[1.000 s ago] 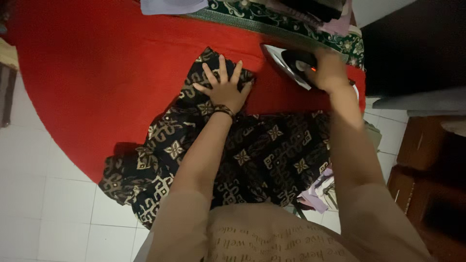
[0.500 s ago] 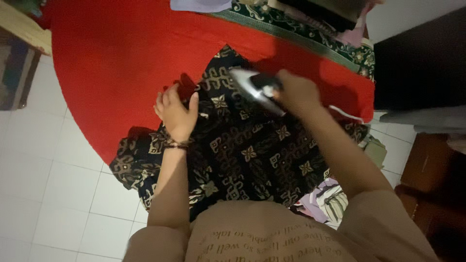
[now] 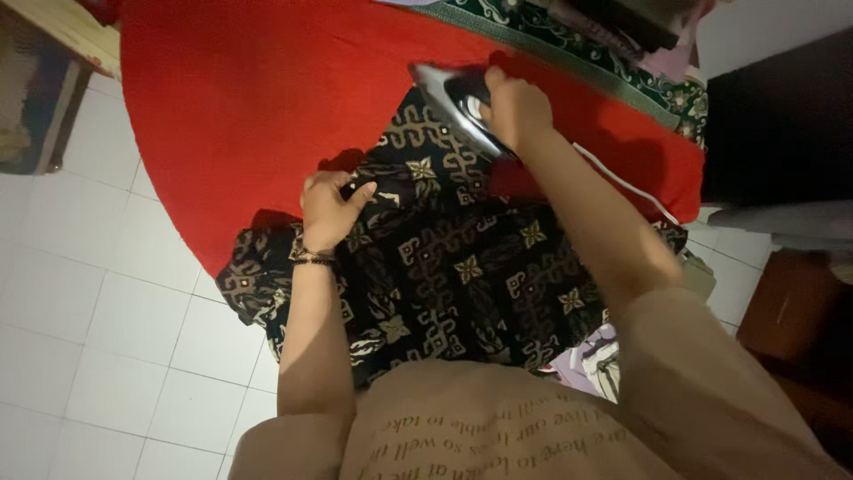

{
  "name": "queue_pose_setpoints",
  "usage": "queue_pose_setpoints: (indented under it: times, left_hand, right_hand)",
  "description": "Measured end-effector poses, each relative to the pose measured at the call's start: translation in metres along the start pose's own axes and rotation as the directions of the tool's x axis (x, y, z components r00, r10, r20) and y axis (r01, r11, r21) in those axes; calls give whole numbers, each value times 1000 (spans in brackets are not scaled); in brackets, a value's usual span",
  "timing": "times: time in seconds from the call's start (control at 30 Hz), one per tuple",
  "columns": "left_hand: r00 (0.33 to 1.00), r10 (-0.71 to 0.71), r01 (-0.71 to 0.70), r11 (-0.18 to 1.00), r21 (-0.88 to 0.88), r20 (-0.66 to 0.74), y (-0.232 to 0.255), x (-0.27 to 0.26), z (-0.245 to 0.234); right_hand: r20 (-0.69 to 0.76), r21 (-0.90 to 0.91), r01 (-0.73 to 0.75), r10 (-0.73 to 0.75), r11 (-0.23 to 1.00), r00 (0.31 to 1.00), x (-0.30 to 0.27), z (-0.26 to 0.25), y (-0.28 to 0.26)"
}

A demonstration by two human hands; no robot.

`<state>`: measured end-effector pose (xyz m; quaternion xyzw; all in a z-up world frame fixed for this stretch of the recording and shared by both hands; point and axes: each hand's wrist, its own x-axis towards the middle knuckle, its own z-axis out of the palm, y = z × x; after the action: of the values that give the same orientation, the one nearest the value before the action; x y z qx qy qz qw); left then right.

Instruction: The person irons a patterned black and gold garment on a red-covered table. They repeatedly smooth the fabric with their hands and move the iron across different sections, including the sleeves and body, to remove wrinkles.

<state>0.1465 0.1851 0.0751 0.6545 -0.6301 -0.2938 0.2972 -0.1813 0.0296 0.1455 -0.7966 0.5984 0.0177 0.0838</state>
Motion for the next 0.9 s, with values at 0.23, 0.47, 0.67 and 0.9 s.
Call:
queue_pose_setpoints:
  times: [0.23,0.47,0.67,0.9]
  left_hand:
    - [998,-41,47,994,-103,56,1,-3,-10]
    - [997,-57,56,998,-14,-43,8,-6,2]
    - [986,-164,164,978,125,-11,11,-10,0]
    - [991,-124,128,984,123,-44,3,0,-6]
  right_hand:
    - [-89,-55,13,-18,998,996,-3,6,13]
    - [23,-92,73,-71,993,997,3,15,27]
    - [-75,-23,-45,43,999,996,14,21,23]
    - [85,-69,-171,177,983,981,-33,9,20]
